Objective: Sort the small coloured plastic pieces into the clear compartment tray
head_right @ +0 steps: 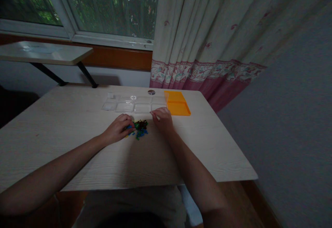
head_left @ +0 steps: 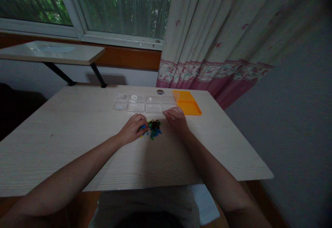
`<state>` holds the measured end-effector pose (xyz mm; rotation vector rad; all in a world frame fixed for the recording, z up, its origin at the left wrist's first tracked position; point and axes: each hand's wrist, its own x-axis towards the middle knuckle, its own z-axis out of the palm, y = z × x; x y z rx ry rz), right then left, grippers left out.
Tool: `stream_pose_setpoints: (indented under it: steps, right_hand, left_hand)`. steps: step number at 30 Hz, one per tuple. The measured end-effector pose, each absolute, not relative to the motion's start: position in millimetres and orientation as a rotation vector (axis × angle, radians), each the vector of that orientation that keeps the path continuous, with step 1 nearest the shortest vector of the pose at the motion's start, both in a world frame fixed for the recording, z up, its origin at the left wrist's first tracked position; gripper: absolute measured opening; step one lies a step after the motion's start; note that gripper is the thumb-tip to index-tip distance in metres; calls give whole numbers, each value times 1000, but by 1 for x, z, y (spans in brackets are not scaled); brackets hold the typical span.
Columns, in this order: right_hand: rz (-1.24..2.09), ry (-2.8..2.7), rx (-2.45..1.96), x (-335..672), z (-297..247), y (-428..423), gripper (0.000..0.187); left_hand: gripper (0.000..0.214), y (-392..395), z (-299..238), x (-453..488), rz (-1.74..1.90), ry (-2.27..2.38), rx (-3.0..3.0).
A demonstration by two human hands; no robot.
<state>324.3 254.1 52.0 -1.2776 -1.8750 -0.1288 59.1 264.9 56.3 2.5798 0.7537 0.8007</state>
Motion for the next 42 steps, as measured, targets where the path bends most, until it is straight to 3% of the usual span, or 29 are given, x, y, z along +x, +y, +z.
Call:
stream_pose_setpoints:
  steps: [12, 42]
  right_hand:
    - [-34, -2068, -1167, 293, 60, 240, 21]
    - [-13, -2127, -1090, 277, 54, 237, 17]
  left_hand:
    - [24, 273, 50, 65, 1158, 848, 2094]
    - [31, 267, 55, 70, 1061, 812, 2025]
